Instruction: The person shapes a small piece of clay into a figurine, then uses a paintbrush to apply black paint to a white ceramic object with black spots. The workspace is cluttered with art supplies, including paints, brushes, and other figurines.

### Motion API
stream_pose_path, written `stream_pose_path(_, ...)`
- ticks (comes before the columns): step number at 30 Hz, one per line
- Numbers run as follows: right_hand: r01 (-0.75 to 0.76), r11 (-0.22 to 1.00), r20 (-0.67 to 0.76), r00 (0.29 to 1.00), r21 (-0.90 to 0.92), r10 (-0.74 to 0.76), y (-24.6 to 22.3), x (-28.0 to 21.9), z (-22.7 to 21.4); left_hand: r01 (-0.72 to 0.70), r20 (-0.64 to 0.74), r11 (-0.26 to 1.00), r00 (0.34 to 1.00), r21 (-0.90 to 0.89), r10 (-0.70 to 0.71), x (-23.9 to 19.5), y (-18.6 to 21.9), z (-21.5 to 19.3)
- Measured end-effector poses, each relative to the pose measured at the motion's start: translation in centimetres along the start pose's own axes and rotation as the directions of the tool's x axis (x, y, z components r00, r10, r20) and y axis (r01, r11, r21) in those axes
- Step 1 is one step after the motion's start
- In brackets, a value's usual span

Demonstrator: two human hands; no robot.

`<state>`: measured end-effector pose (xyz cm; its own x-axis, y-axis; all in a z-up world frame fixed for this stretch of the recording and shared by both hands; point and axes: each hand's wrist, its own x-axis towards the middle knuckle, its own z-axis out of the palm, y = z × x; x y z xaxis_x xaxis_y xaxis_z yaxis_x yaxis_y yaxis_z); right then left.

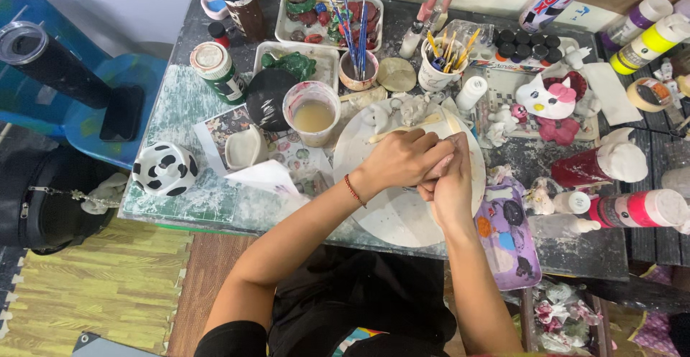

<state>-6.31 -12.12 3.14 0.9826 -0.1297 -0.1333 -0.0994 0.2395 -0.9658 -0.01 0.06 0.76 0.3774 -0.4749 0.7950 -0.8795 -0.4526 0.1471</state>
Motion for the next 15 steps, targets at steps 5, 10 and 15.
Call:
stream_pose_path(5, 0.041, 0.959, -0.038, 0.998, -0.281, -0.053, -0.9, 1.1, -1.5, 0.107, 0.077, 0.99, 0.992, -0.091, -0.101, 0.7, 0.2, -2.3)
stream_pose_path(10, 0.546, 0.589, 0.312, 0.833, -0.596, -0.457, -2.3, 1.5, -2.4, 0.406, 0.238, 0.795, 0.913, -0.451, -0.331, -0.7, 0.6, -5.1)
stream_pose_path(15, 0.198, 0.573, 0.102, 0.975, -0.795, -0.195, -3.0, -0.1, -0.5, 0.408, 0.181, 0.774, 0.912, -0.485, -0.367, -2.4, 2.1, -5.8)
